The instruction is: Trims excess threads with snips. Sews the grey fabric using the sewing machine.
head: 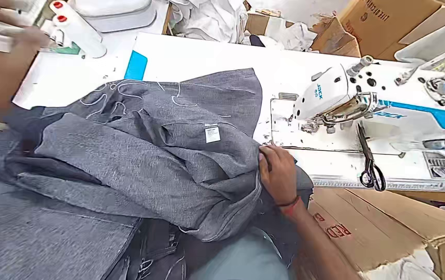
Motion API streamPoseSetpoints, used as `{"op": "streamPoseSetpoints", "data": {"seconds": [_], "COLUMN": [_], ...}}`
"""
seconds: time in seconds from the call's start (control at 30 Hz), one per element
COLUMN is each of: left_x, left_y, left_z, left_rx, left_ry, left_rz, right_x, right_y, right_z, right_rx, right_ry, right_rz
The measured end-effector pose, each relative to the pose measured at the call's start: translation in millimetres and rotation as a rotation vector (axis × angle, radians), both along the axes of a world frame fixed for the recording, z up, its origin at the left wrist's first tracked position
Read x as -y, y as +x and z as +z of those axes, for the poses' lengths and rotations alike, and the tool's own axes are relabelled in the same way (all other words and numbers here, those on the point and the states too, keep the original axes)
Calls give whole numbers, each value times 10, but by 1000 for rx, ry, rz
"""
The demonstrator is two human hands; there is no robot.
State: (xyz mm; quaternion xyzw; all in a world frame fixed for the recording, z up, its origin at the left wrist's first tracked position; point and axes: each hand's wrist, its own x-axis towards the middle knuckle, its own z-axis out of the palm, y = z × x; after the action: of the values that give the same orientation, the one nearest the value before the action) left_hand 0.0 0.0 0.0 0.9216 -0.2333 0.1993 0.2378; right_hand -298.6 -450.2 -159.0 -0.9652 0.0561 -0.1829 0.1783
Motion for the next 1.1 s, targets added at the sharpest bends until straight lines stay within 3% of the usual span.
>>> {"op": "streamPoseSetpoints", "data": {"seconds": [0.1, 0.17, 0.2, 0.3, 0.4, 0.47, 0.63, 0.73, 0.8, 0.93, 1.0, 1.1], "left_x": [1912, 2727, 2923, 2918, 2665, 2568, 2576, 2571, 2574, 2592, 2594, 2605], "left_y": [-1416, -1882, -1957, -1790, -1637, -1527, -1386, -1414, -1452, -1469, -1485, -1467], "left_z": [-88, -421, -655, -1244, -1392, -1433, -1445, -1516, -1577, -1663, -1670, -1633], "left_rx": [-203, -354, -438, -439, -221, -88, -101, -89, -70, -23, -29, -66], "left_ry": [284, 476, 596, 708, 592, 500, 394, 344, 315, 243, 231, 271], "left_rz": [-316, -392, -366, -340, -490, -662, -832, -850, -858, -841, -817, -857], "right_x": [-78, 0, 138, 992, 1912, 2237, 2458, 2590, 2574, 2371, 2296, 2166], "right_y": [-171, -223, -319, -758, -1252, -1388, -1433, -1395, -1396, -1515, -1510, -1430], "right_z": [-369, -251, -118, 265, 315, 244, 310, 297, 347, 277, 213, 253], "right_rx": [188, 271, 264, 186, -127, -284, -411, -435, -415, -193, -184, -395], "right_ry": [87, 231, 280, 216, 80, 15, -23, 44, 142, 544, 466, 194], "right_rz": [-63, -162, -243, -483, -650, -652, -507, -563, -645, -655, -599, -540]}}
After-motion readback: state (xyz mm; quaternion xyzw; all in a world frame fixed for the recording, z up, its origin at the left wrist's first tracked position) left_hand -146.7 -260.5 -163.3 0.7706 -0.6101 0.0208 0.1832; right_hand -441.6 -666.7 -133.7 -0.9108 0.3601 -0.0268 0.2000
